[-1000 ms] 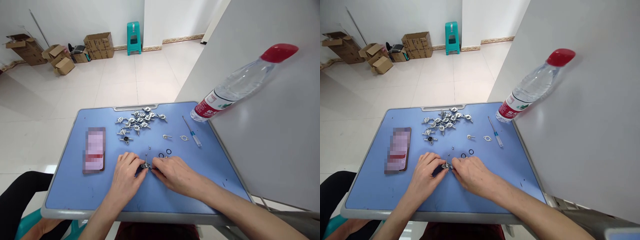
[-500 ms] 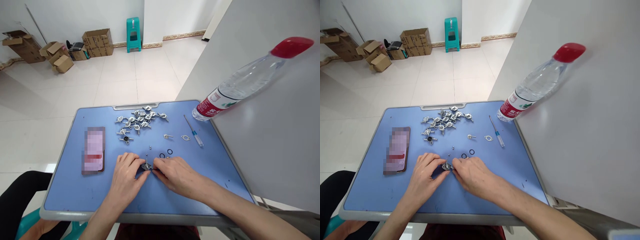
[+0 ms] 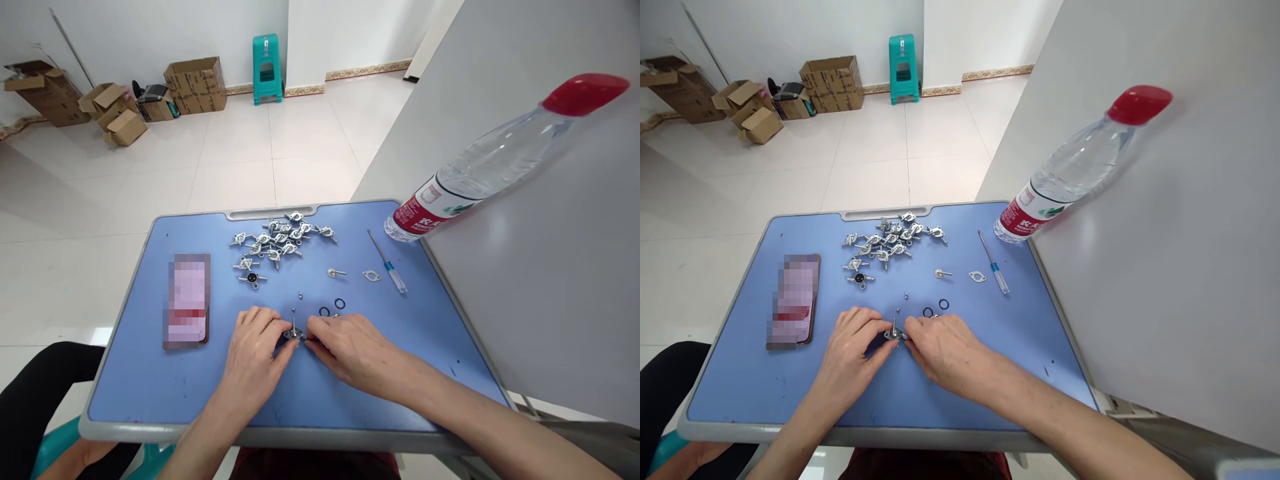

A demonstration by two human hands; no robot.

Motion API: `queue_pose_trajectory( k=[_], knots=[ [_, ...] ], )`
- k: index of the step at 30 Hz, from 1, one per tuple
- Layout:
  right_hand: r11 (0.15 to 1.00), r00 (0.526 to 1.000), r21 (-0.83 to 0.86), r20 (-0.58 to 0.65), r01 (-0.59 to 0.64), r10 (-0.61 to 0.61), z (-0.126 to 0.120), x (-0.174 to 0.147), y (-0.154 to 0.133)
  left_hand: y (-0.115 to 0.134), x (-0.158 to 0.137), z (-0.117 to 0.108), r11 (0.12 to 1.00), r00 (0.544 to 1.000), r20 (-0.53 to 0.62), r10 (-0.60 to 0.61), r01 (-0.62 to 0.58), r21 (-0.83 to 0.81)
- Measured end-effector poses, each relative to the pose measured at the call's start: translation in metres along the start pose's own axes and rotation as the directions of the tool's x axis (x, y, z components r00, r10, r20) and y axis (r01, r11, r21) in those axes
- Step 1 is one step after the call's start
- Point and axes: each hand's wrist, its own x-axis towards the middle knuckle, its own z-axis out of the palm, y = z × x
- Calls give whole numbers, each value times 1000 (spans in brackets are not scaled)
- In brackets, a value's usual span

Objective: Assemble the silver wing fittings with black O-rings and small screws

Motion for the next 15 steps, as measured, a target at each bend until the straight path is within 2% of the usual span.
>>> queue_pose_trajectory(
  k=[5, 15],
  knots=[
    [1000, 999, 3, 25, -23, 23, 0, 1, -1, -1, 0, 1, 1000, 1000, 24, -3, 3, -25],
    [1000, 999, 23, 48, -14, 12, -1, 3, 0, 1, 1, 2, 994, 994, 73, -81, 86, -62]
  ],
)
